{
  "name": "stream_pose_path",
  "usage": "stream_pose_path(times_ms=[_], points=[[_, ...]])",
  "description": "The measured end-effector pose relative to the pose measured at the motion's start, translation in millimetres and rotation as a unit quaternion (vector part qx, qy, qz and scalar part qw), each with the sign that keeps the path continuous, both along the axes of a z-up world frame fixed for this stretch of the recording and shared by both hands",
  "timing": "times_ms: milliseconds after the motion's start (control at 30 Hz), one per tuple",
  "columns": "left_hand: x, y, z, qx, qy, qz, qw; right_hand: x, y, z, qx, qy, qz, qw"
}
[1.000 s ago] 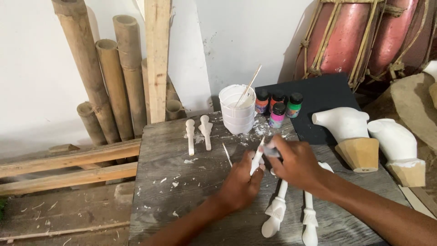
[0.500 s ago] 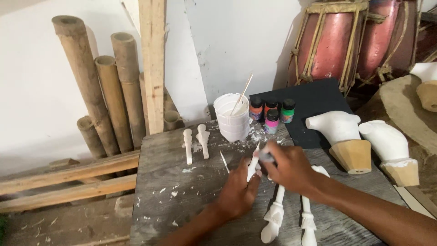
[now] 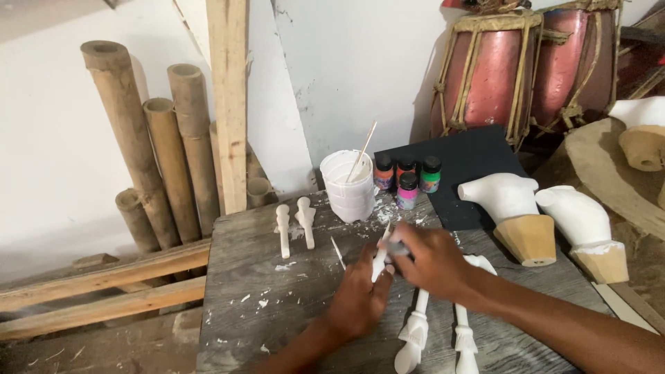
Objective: Assembling and detailing small white toy components on a workbench
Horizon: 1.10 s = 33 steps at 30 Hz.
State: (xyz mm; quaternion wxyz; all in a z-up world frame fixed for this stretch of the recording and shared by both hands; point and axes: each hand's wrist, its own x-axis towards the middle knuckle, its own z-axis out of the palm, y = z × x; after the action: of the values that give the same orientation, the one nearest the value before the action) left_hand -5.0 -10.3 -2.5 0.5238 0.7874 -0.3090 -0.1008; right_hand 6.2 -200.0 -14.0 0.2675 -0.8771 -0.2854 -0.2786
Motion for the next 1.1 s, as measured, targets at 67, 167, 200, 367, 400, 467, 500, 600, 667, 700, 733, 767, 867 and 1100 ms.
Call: stream_pose_path(times_ms=[67, 167, 200, 367, 400, 467, 500, 600, 667, 700, 733, 767, 867, 1100], points=[[4, 2, -10, -0.011, -0.040, 0.014, 0.999, 4, -5, -6, 0.005, -0.011, -0.014, 1.000], [4, 2, -20, -0.029, -0.084, 0.031, 0.996, -4, 0, -3, -0.007, -0.020, -0.013, 1.000], [6, 2, -22, -0.038, -0.088, 0.038, 0.995, -7, 4, 2, -0.025, -0.020, 0.006, 0.999], [8, 3, -33, -0.014, -0.125, 0.024, 0.992, 1, -5, -20, 0.001, 0.005, -0.070, 0.998], [9, 4, -21, -0.003, -0.125, 0.003, 0.992, -2, 0, -6, 0.057, 0.009, -0.013, 0.998], [10, 3, -24, -0.023, -0.120, 0.000, 0.993, 3, -5, -17, 0.032, 0.004, -0.040, 0.999], [12, 4, -25, -0.042, -0.116, -0.003, 0.992, 8, -7, -22, 0.008, -0.001, -0.067, 0.998], [5, 10, -14, -0.041, -0.051, 0.008, 0.998, 14, -18, 3, 0.047, -0.048, -0.116, 0.991], [-3, 8, -2, -0.037, -0.023, 0.023, 0.999, 12, -19, 2, 0.049, -0.062, -0.138, 0.987], [-4, 6, 5, -0.033, 0.001, 0.038, 0.999, 13, -20, 3, 0.051, -0.082, -0.162, 0.982], [-5, 8, 17, -0.033, -0.001, 0.039, 0.999, 12, -20, 5, 0.051, -0.084, -0.160, 0.982], [-5, 10, 29, -0.036, 0.028, 0.037, 0.998, 11, -19, 8, 0.055, -0.094, -0.144, 0.983], [1, 26, 48, -0.077, 0.025, 0.049, 0.995, 2, -7, 20, 0.081, -0.084, -0.135, 0.984], [26, 100, 105, -0.041, -0.275, 0.119, 0.953, -1, 0, 29, 0.098, -0.047, -0.131, 0.985]])
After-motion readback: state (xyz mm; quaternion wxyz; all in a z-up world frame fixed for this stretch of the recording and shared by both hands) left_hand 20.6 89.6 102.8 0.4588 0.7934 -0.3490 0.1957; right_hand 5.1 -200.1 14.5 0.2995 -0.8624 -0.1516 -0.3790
